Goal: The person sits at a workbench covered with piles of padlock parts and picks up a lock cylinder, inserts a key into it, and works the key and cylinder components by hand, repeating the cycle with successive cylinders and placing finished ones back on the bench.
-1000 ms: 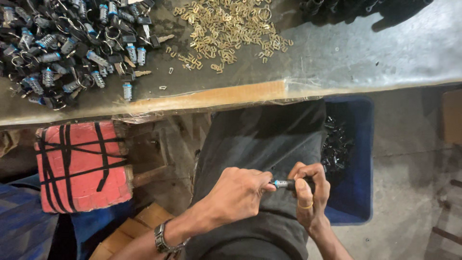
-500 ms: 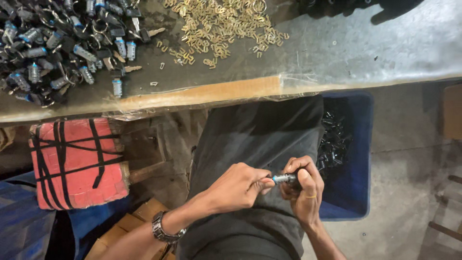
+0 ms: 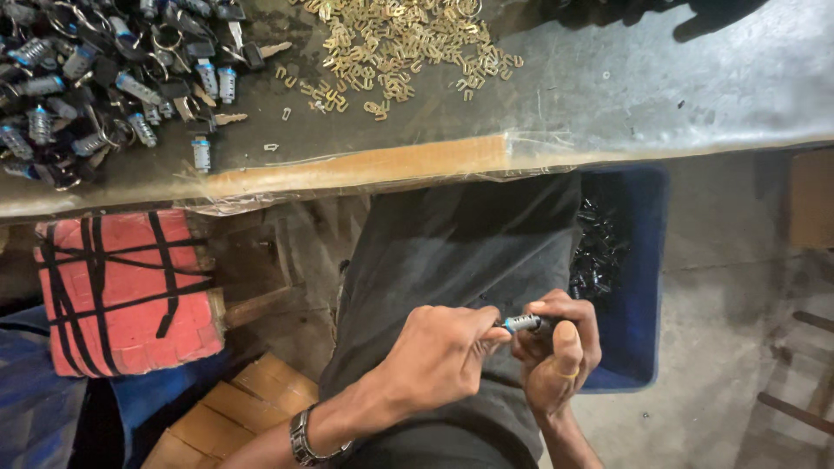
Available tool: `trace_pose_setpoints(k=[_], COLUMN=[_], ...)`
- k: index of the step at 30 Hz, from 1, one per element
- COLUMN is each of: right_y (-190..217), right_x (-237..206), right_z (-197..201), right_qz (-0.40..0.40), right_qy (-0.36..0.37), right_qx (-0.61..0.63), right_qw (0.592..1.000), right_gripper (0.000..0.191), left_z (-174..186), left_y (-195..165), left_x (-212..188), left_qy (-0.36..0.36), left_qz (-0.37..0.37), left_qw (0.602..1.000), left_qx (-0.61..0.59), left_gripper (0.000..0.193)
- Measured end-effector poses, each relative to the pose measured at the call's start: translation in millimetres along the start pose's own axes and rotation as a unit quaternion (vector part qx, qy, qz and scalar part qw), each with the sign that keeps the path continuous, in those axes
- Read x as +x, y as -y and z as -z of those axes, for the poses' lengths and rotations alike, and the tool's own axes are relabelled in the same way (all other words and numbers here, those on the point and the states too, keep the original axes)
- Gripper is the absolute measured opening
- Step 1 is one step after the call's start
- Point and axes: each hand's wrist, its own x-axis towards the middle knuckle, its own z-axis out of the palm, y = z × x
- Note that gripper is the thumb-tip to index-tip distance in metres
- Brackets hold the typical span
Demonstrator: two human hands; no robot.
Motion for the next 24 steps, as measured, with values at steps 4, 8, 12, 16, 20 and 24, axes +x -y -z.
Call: trace_pose_setpoints(k=[4, 8, 12, 16, 20, 24], right_y=[-2, -5, -14, -21, -23, -21], right_x=[3, 10, 4, 3, -2, -7], right_z=[5, 19, 26, 30, 32, 34], right_qz=[0.096, 0.192, 0.155, 0.150, 0.110, 0.012], right_qy=[-0.004, 0.078, 0.080, 0.102, 0.110, 0.101], right_qx=[-0.140, -0.264, -0.282, -0.304, -0.267, -0.276], right_qw=[0.985, 0.942, 0.943, 0.935, 0.951, 0.956], right_gripper=[0.026, 0.022, 0.023, 0.026, 0.027, 0.031], left_z=[0, 3, 4, 2, 3, 2], left_y=[2, 10, 19, 31, 45, 45], left_x=[-3, -2, -2, 1, 5, 5], left_qy=[0.016, 0.081, 0.133, 0.144, 0.195, 0.196], left_qz=[-0.032, -0.013, -0.007, -0.038, -0.017, 0.029], left_qw=[0.999, 0.994, 0.987, 0.985, 0.980, 0.980], left_qx=[0.032, 0.069, 0.084, 0.091, 0.047, 0.021], left_gripper=[0.010, 0.010, 0.011, 0.018, 0.006, 0.007])
